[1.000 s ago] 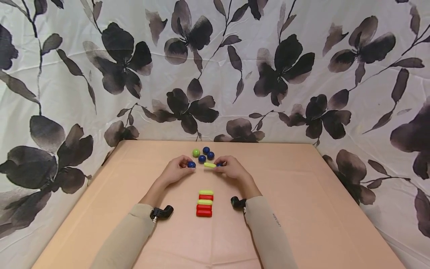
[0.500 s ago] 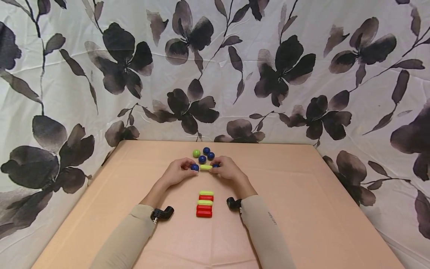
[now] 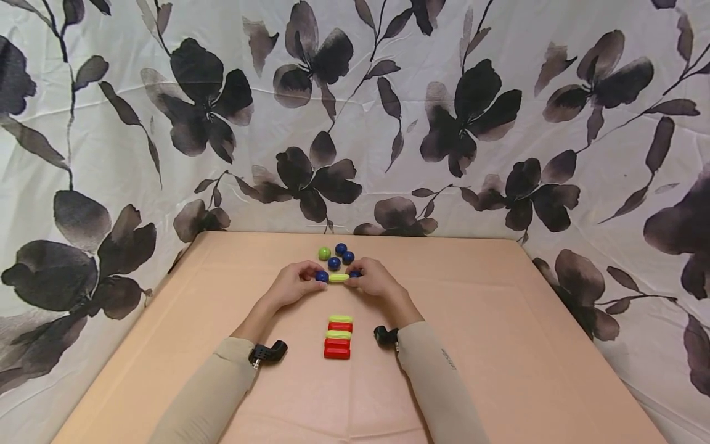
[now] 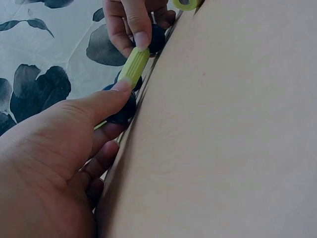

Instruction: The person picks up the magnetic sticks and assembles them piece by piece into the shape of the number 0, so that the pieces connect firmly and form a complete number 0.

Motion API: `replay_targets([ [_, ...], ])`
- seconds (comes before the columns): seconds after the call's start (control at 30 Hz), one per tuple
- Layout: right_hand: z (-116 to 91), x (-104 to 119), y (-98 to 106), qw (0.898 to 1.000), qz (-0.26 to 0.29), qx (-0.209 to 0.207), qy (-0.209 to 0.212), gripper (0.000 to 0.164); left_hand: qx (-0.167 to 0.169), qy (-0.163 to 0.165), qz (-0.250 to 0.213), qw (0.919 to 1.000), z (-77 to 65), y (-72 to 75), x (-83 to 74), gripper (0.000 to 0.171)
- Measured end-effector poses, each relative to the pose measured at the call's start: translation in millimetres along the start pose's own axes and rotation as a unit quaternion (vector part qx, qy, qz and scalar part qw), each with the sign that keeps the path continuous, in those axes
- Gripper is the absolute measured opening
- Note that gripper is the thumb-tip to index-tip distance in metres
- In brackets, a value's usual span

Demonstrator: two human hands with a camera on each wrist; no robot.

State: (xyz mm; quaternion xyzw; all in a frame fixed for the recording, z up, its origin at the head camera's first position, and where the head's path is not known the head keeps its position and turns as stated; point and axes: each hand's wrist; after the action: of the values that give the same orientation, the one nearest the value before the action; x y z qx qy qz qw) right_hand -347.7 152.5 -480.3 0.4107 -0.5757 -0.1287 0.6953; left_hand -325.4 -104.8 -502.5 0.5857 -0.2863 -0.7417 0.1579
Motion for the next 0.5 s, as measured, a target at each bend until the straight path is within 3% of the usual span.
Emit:
replay_targets([
  [0.5, -4.5, -3.4, 3.4, 0.999, 0.028, -0.029, -0.005, 0.029, -0.004, 0.0, 0.007, 1.0, 1.8, 0.2, 0.7, 0.035],
])
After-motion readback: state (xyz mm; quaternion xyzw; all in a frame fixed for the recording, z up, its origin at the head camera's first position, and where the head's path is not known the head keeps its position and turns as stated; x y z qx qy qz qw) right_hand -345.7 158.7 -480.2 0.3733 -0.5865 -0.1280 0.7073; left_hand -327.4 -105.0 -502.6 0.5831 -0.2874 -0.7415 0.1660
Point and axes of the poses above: each hand's wrist, its own z-axis towards the middle knuckle, its own y-axis out of the back of the hand, x = y × z, and after that the axes turned 1 degree about z, right-handed
